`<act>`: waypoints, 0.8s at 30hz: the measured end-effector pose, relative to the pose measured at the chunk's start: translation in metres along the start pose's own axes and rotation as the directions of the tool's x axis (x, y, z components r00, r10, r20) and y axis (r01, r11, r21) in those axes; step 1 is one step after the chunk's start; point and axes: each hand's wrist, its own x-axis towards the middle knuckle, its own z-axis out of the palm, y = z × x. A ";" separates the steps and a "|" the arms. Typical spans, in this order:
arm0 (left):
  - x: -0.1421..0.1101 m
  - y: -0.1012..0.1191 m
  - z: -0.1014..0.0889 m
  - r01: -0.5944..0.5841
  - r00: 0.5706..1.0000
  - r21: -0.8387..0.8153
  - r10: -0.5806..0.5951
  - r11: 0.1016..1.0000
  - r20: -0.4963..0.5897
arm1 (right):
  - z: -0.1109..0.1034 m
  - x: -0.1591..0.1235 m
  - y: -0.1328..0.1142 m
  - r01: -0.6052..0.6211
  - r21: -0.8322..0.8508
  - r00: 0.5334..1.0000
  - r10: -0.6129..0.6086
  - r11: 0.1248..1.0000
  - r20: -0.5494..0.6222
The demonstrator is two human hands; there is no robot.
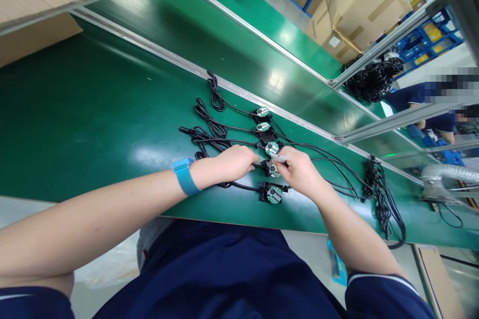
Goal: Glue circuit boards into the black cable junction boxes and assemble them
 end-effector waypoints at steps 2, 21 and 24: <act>0.000 0.000 0.001 0.005 1.000 -0.004 -0.005 1.000 -0.012 | -0.002 -0.001 0.000 -0.003 -0.013 1.000 0.003 1.000 0.010; 0.000 0.000 -0.001 0.015 1.000 0.026 -0.015 1.000 0.003 | -0.014 -0.018 -0.003 -0.052 0.005 0.992 0.052 0.999 -0.116; -0.001 0.001 -0.003 0.010 1.000 0.042 -0.010 0.999 0.010 | -0.009 -0.015 -0.008 -0.035 0.028 0.995 0.038 0.999 -0.097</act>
